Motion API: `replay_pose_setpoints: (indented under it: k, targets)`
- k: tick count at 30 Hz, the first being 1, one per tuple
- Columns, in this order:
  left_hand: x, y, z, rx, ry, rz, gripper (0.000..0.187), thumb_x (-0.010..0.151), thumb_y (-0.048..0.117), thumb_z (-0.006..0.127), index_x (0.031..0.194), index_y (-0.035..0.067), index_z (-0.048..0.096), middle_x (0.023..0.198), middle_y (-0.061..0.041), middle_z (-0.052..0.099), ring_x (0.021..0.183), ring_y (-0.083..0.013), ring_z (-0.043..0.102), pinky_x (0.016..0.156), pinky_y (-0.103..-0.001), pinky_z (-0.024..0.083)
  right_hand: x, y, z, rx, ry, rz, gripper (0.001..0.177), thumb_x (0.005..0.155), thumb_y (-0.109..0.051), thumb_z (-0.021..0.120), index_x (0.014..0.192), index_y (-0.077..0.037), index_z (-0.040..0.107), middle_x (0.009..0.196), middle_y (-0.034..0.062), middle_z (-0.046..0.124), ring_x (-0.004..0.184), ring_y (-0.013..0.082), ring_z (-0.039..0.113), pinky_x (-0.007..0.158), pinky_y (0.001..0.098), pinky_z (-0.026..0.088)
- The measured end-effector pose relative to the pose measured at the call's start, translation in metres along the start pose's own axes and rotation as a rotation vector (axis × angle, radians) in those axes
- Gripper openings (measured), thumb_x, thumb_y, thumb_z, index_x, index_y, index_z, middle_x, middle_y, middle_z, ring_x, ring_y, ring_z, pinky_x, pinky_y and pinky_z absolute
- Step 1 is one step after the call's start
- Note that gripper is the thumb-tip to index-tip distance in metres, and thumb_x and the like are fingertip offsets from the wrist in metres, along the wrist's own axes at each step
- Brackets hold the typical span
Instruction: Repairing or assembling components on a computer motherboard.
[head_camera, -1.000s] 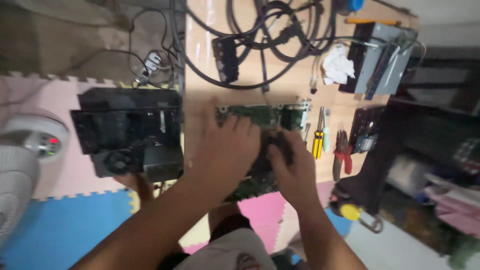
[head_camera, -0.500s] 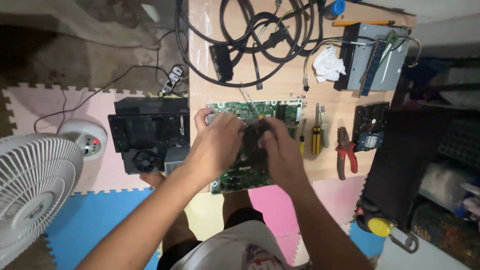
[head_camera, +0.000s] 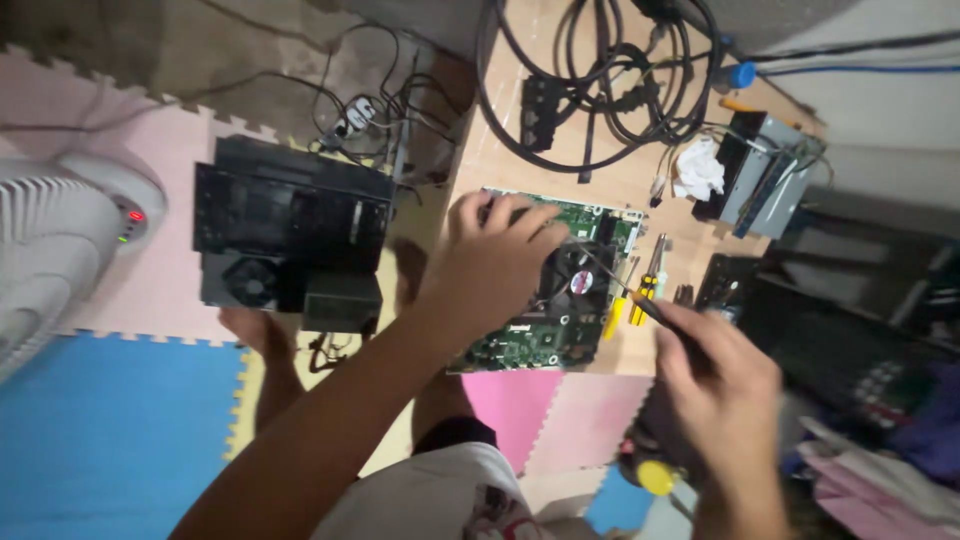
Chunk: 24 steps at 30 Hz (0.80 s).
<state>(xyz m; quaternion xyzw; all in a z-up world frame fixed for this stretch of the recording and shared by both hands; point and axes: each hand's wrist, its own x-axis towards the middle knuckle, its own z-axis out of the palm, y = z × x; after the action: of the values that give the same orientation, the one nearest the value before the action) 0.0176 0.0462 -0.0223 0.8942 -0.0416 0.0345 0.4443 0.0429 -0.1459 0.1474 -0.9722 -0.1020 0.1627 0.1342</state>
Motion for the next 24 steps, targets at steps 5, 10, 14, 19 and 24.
replay_pose_setpoints:
  k: [5, 10, 14, 19, 24]
  targets:
    - [0.011, -0.020, 0.005, -0.127, -0.018, 0.047, 0.028, 0.082, 0.012, 0.065, 0.108, 0.018, 0.072, 0.108, 0.001, 0.071, 0.114, -0.0206, 0.061, 0.116, -0.063, 0.021, -0.005, -0.019, -0.009, -0.162, -0.055, 0.025, 0.027, 0.089, -0.004, 0.071, 0.116, -0.004, 0.075, 0.071, 0.0065, 0.057, 0.057, 0.0114, 0.052, 0.055, 0.0262, 0.041]
    - [0.018, -0.027, -0.001, -0.231, -0.195, 0.050, 0.030, 0.081, 0.007, 0.065, 0.107, 0.019, 0.075, 0.099, 0.002, 0.073, 0.113, -0.0201, 0.061, 0.118, -0.064, 0.018, -0.007, -0.045, 0.008, -0.139, -0.089, -0.009, 0.028, 0.088, -0.001, 0.070, 0.115, -0.003, 0.074, 0.077, 0.0038, 0.062, 0.061, 0.0078, 0.057, 0.052, 0.0238, 0.046]
    - [0.025, -0.026, -0.005, -0.268, -0.295, 0.060, 0.032, 0.083, 0.005, 0.062, 0.109, 0.018, 0.074, 0.102, -0.001, 0.074, 0.115, -0.0211, 0.061, 0.118, -0.063, 0.016, -0.015, -0.059, 0.020, -0.250, -0.035, -0.022, 0.030, 0.085, -0.001, 0.073, 0.115, -0.001, 0.074, 0.073, 0.0063, 0.061, 0.057, 0.0104, 0.057, 0.052, 0.0252, 0.047]
    - [0.030, -0.024, -0.007, -0.305, -0.388, 0.013, 0.028, 0.082, 0.012, 0.064, 0.108, 0.014, 0.073, 0.103, -0.005, 0.074, 0.117, -0.0239, 0.059, 0.116, -0.062, 0.013, -0.014, -0.066, 0.021, -0.317, 0.052, 0.017, 0.025, 0.088, -0.001, 0.073, 0.114, -0.001, 0.074, 0.073, 0.0081, 0.064, 0.055, 0.0130, 0.057, 0.055, 0.0260, 0.045]
    - [0.029, -0.022, 0.005, -0.324, -0.301, -0.034, 0.038, 0.081, -0.003, 0.056, 0.105, 0.017, 0.077, 0.101, -0.006, 0.075, 0.116, -0.0237, 0.061, 0.120, -0.061, 0.013, 0.000, -0.059, 0.016, -0.149, -0.022, 0.234, 0.025, 0.090, -0.005, 0.070, 0.114, -0.004, 0.078, 0.077, 0.0058, 0.073, 0.062, 0.0063, 0.057, 0.053, 0.0236, 0.044]
